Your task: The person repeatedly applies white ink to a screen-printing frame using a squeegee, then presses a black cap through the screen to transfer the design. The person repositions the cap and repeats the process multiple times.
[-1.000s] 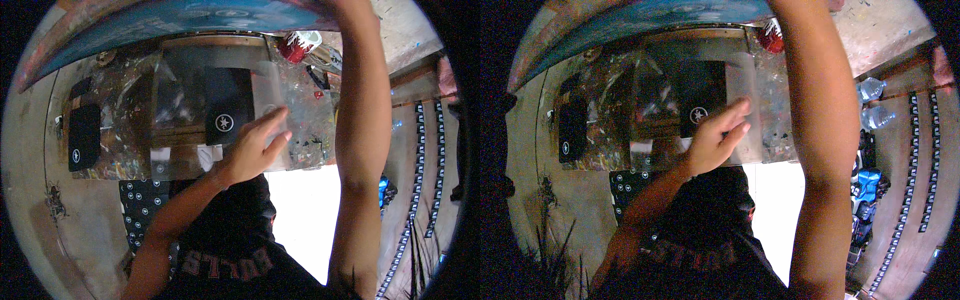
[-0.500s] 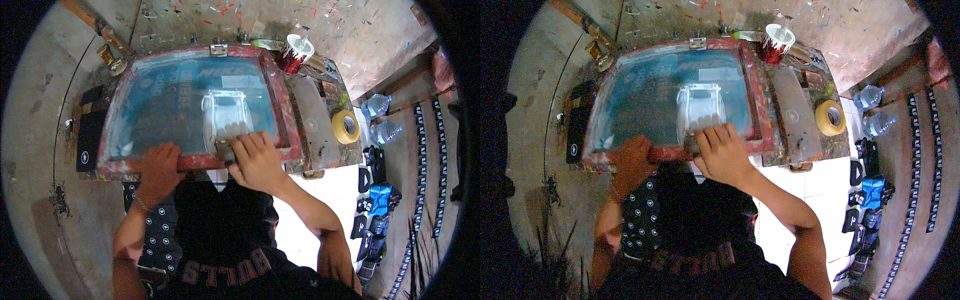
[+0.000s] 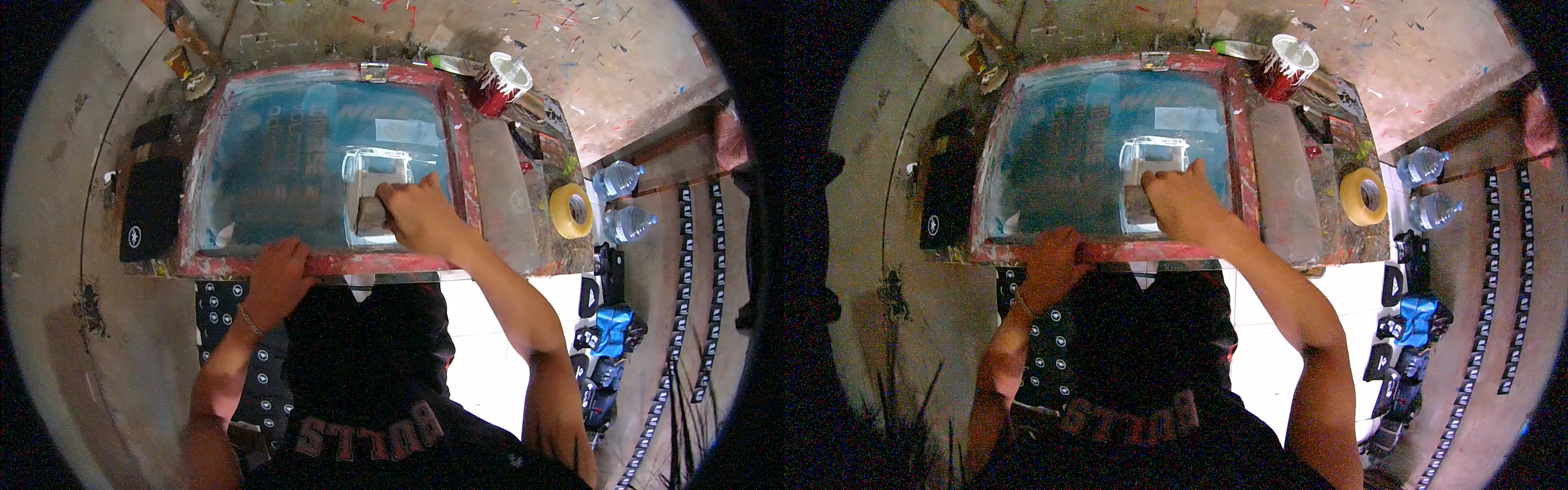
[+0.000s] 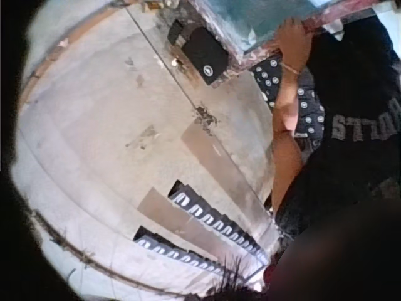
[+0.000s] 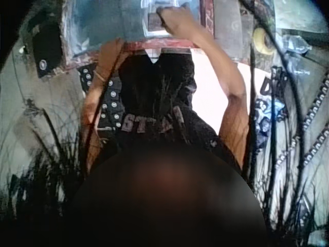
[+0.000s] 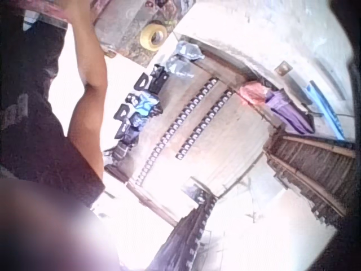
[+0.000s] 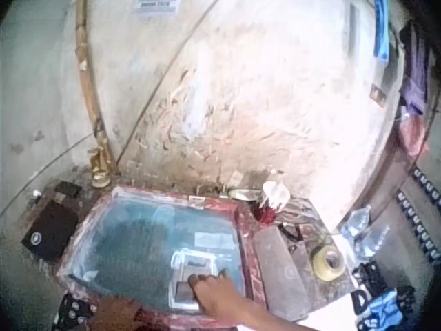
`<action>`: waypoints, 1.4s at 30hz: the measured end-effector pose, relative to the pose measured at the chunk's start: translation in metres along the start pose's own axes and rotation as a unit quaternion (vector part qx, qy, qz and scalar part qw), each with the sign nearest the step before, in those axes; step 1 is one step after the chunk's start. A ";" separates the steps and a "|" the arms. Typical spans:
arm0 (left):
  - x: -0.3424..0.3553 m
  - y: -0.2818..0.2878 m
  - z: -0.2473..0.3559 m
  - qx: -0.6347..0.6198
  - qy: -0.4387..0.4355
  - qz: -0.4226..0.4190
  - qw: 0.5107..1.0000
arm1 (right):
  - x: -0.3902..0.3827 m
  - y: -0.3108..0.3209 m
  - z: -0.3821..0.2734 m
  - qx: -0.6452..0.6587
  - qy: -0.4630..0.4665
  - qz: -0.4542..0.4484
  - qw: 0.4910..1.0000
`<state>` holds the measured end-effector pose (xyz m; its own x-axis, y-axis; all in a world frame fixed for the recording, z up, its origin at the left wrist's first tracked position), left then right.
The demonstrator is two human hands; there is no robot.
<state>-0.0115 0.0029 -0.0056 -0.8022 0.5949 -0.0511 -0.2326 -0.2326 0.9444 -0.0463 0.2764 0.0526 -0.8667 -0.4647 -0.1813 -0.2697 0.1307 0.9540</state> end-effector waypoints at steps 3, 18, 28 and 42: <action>0.001 0.000 -0.001 -0.007 0.007 -0.016 1.000 | -0.016 -0.015 -0.017 -0.035 0.001 0.024 0.999; 0.002 -0.009 -0.006 0.000 -0.007 -0.011 1.000 | 0.075 0.003 0.056 -0.096 -0.078 0.077 0.989; 0.005 -0.012 -0.006 0.013 -0.006 -0.022 1.000 | 0.034 -0.043 0.024 -0.123 -0.029 0.217 0.968; 0.006 0.026 0.008 -0.045 -0.003 -0.026 0.999 | -0.035 -0.045 -0.033 -0.127 -0.018 0.214 0.968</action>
<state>-0.0182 0.0070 0.0214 -0.7840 0.6130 -0.0978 -0.3228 -0.2680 0.9077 0.0100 0.2580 0.0239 -0.8915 -0.3841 0.2400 0.2254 0.0834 0.9707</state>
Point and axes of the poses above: each hand's wrist, its own x-axis towards the middle knuckle, its own y-axis out of the back of the hand, z = x × y, the point moved 1 cm from there along x, towards the middle knuckle, and after that the axes turned 5 degrees about -z, right-handed, at the moved point
